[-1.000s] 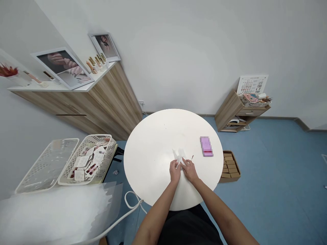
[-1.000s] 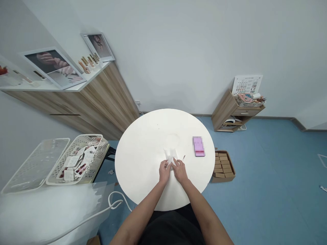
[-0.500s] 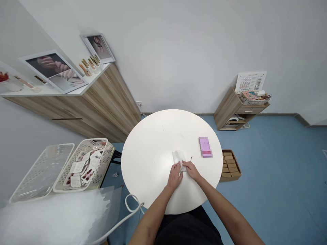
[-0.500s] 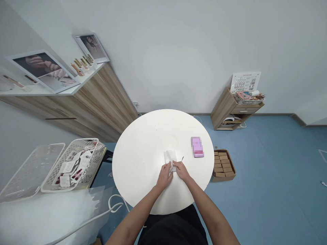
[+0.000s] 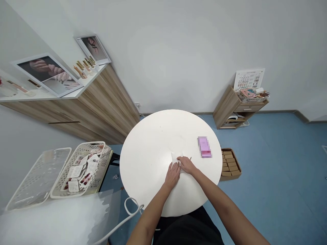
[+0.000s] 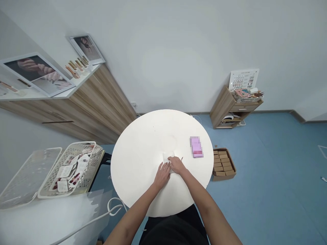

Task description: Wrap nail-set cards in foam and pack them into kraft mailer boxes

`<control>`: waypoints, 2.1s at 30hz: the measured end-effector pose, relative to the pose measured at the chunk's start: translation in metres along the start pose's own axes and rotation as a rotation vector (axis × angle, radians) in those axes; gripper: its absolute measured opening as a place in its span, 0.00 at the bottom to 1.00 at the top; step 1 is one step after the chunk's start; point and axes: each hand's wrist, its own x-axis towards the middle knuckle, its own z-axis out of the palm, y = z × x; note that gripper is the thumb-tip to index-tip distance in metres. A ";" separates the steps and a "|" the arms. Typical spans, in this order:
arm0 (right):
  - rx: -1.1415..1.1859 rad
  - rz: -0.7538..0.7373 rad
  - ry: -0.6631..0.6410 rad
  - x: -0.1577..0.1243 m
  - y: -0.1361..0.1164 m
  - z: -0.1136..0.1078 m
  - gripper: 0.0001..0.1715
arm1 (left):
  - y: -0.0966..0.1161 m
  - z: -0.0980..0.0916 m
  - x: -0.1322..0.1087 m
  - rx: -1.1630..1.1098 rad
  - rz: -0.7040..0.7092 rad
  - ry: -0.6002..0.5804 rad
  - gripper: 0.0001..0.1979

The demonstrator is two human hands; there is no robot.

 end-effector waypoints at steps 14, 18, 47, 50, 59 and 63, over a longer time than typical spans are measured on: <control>0.391 0.314 0.299 0.009 0.016 -0.008 0.23 | -0.052 -0.057 0.053 -0.403 -0.114 -0.067 0.19; 0.105 0.136 0.440 -0.008 0.005 0.007 0.24 | -0.067 -0.052 0.082 -0.364 -0.154 -0.022 0.19; -0.430 0.015 0.144 0.026 -0.017 0.009 0.29 | -0.021 -0.065 -0.011 -0.264 -0.360 0.089 0.32; -0.430 -0.158 0.191 0.041 -0.048 0.034 0.27 | -0.039 -0.074 -0.075 -0.308 -0.530 0.237 0.27; -0.288 -0.801 -0.036 0.027 -0.262 0.196 0.25 | -0.068 -0.119 -0.411 -0.047 -1.092 0.890 0.17; -0.243 -0.999 -0.149 -0.019 -0.373 0.263 0.25 | -0.046 -0.143 -0.536 0.233 -1.420 0.877 0.24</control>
